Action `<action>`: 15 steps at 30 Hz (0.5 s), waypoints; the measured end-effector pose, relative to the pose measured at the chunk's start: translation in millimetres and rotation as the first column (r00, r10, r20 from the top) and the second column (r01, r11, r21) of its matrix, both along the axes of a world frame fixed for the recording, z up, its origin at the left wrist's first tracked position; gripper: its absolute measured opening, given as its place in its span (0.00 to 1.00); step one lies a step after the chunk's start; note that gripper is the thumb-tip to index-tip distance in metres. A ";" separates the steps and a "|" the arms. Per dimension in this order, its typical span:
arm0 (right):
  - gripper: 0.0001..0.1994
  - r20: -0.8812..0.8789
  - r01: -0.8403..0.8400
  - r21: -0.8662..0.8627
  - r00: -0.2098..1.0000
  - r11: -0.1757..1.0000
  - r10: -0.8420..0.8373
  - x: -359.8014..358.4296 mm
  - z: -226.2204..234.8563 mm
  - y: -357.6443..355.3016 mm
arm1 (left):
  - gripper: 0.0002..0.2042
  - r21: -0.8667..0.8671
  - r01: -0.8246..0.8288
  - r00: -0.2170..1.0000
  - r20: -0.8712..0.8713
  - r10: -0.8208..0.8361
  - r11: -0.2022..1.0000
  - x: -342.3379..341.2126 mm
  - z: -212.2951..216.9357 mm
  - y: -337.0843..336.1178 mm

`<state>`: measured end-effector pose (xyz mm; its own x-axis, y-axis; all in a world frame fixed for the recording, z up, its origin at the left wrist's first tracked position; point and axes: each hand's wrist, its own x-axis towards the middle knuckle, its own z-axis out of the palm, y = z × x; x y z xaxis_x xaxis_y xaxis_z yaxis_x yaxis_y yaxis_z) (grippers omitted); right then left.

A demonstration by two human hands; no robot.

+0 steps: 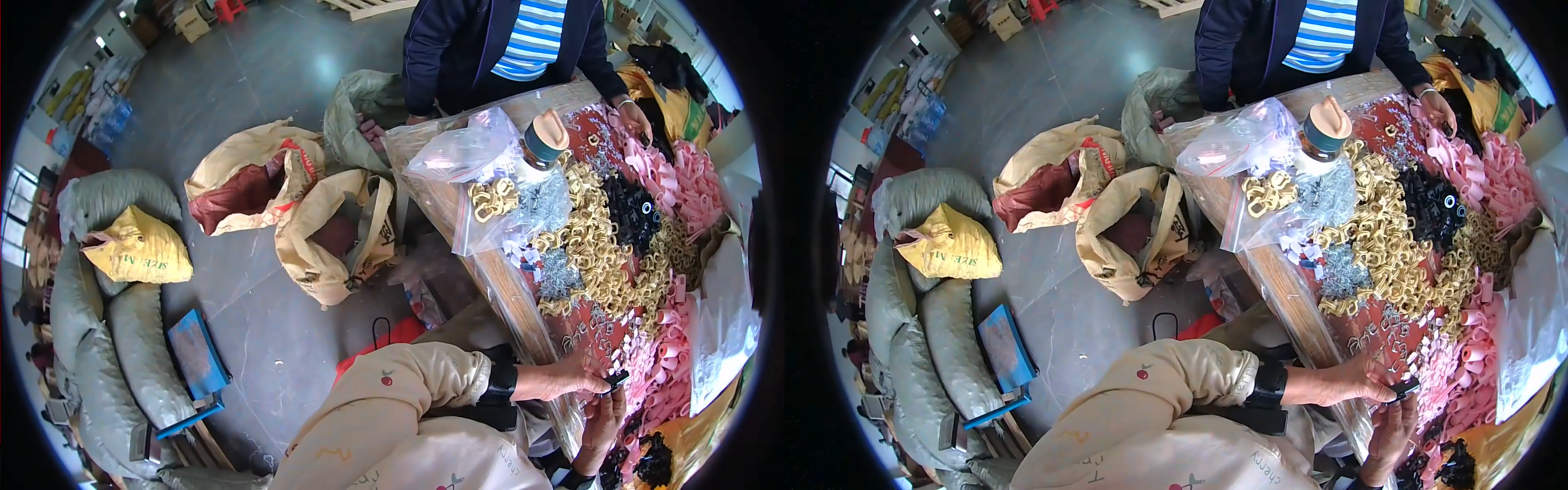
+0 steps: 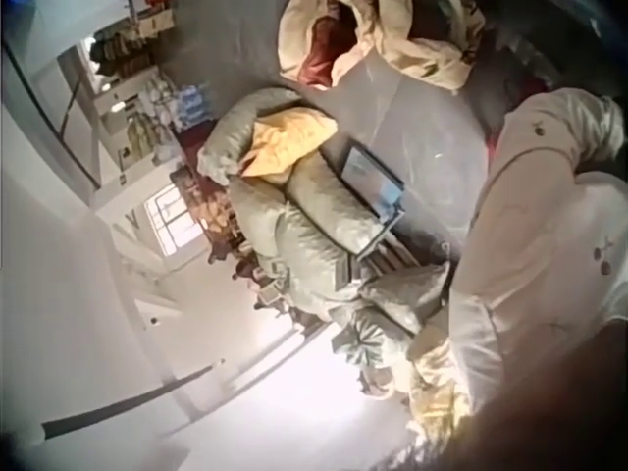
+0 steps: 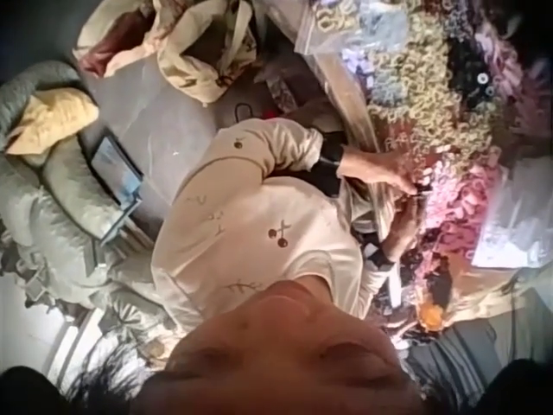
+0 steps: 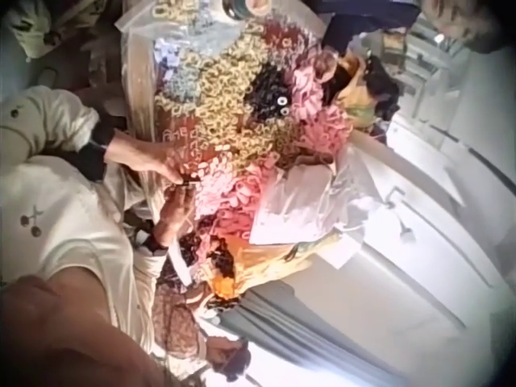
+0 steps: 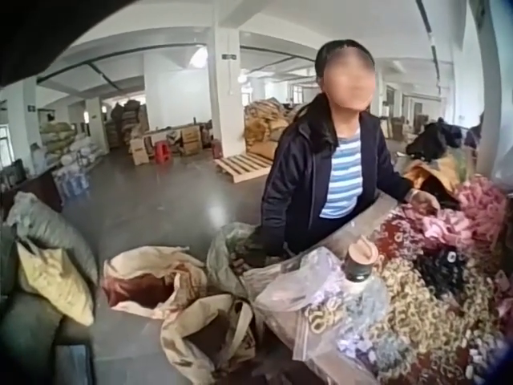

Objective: The person picks up a black plastic component and a metal clip, fits the clip into the component, and then slides a pink plastic sleeve over the assembly. The completed unit is then placed on the table before the person reaches for the next set of parts.

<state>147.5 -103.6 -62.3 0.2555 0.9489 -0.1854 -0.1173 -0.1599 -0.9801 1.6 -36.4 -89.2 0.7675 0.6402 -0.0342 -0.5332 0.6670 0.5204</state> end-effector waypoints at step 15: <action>0.04 0.391 -0.033 0.176 0.920 0.984 -0.039 -23.2 22.4 -6.6 | 0.13 -0.065 0.068 0.928 -0.363 -0.087 0.996 -14.7 14.4 5.1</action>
